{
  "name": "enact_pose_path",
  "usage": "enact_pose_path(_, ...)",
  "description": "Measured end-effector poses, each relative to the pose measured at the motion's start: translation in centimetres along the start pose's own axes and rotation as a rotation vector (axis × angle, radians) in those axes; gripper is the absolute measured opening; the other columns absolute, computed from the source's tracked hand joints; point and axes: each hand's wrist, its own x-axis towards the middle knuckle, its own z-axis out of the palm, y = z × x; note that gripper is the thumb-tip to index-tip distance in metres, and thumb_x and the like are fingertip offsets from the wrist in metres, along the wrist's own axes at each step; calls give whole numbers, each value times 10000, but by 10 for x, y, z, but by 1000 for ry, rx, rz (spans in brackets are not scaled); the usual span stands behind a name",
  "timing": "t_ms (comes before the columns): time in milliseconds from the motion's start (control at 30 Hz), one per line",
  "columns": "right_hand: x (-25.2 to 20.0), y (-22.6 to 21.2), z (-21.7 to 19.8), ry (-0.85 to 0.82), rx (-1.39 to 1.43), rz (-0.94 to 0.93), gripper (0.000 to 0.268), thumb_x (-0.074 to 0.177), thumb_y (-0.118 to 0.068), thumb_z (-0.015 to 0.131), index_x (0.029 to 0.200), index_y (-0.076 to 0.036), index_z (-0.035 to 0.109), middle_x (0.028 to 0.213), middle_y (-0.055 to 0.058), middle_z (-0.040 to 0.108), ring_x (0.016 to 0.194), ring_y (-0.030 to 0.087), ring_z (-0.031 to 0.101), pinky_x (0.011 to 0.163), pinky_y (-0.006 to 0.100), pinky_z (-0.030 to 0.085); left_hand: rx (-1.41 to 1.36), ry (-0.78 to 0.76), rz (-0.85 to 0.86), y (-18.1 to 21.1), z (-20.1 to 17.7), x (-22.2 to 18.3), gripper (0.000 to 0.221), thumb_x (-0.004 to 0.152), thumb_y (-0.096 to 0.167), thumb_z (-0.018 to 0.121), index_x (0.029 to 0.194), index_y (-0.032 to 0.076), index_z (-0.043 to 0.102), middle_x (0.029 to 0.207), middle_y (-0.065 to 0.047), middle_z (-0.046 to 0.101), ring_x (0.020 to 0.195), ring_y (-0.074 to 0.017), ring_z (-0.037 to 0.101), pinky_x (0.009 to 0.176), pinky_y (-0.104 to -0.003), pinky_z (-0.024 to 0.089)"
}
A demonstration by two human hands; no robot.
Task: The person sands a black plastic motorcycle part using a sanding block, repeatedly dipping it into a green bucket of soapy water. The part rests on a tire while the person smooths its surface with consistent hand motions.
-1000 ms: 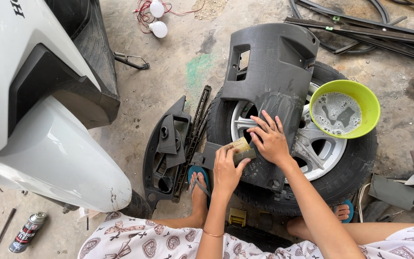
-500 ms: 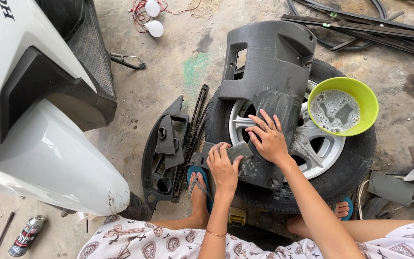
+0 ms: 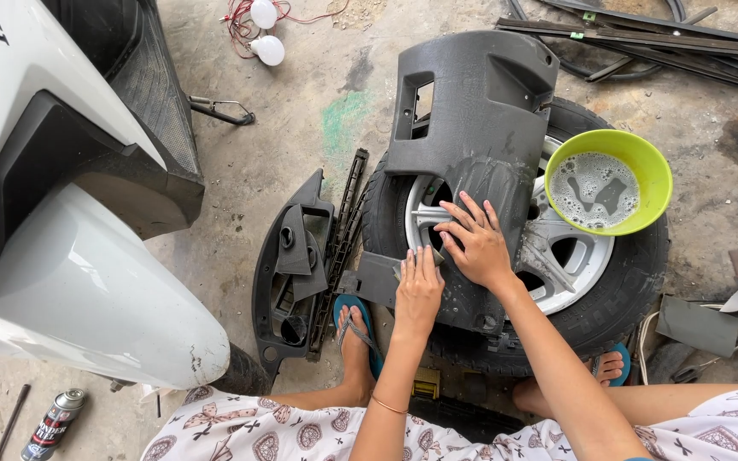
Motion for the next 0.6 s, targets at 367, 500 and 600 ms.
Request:
enact_pose_path(367, 0, 2, -3, 49, 114, 21, 215, 1060, -347, 506, 1126, -324, 710, 1495, -108, 560, 1469, 178, 415, 1228, 458, 245, -194, -22, -99, 0, -15, -2, 426, 1022, 124, 611, 1434, 21, 575, 1401, -208, 634, 1357, -356, 559, 1145, -478, 422)
enact_pose_path(500, 1, 3, 1, 78, 123, 27, 217, 1052, -342, 510, 1126, -333, 714, 1476, -113, 576, 1462, 169, 428, 1226, 450, 255, -322, -132, -31, 39, -52, -45, 458, 1024, 55, 545, 1481, 79, 544, 1498, -211, 538, 1448, -338, 436, 1187, -499, 348)
enact_pose_path(600, 0, 4, 1, 102, 91, 2, 202, 1042, -330, 524, 1127, -334, 707, 1468, -111, 585, 1454, 172, 443, 1222, 445, 263, -289, -140, 17, 22, -42, -43, 487, 1015, 12, 522, 1494, 103, 534, 1517, -168, 538, 1448, -301, 452, 1191, -459, 368)
